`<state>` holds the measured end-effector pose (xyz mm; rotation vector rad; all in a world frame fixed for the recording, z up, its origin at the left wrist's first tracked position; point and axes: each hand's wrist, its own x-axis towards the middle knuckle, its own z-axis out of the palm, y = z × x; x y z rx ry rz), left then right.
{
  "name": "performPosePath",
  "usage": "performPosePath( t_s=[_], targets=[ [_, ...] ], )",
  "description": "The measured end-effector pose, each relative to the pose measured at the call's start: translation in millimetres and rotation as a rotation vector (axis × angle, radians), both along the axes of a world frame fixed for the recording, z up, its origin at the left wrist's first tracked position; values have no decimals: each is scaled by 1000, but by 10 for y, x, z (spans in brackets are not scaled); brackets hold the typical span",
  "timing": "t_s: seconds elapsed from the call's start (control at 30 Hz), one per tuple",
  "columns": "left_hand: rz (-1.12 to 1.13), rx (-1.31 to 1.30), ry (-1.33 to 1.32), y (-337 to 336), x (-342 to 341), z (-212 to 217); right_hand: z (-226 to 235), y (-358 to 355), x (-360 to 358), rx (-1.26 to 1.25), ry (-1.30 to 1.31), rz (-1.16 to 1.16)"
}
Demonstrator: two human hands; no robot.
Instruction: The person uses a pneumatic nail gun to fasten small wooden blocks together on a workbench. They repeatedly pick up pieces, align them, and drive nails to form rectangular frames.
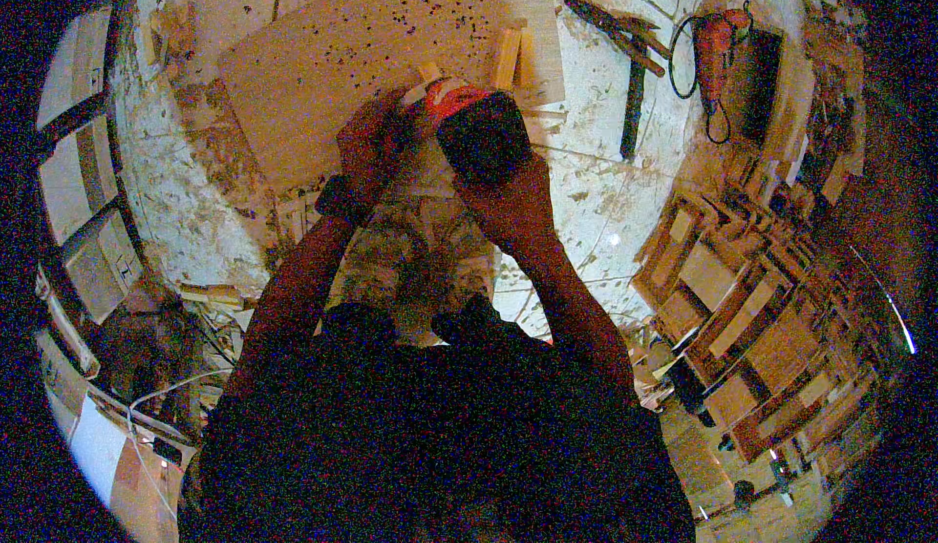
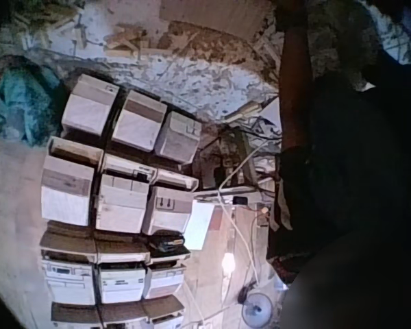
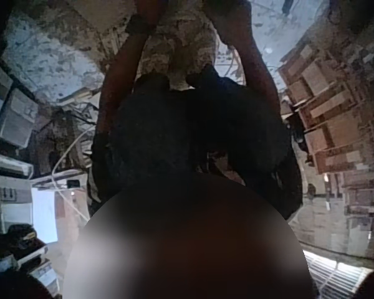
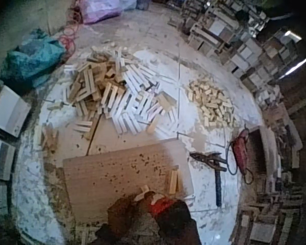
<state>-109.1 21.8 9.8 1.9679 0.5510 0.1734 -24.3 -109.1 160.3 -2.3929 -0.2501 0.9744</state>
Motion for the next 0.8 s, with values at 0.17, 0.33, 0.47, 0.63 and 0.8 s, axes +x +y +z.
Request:
performPosePath(
  t_s=[0.17,0.33,0.47,0.63,0.8],
  targets=[
    [22,26,-166,4,8,-6,-2,-17,-21,23,-6,-26],
    [30,11,-145,0,-10,-17,-86,-25,-23,18,-70,-70],
    [19,-3,-151,15,-12,-20,-123,-55,-32,58,-83,-66],
    [24,18,-192,7,-11,-9,-165,-66,-75,62,-140,78],
    [-5,52,-98,-9,-18,-48,-147,-87,-71,118,-241,125]
  ],
)
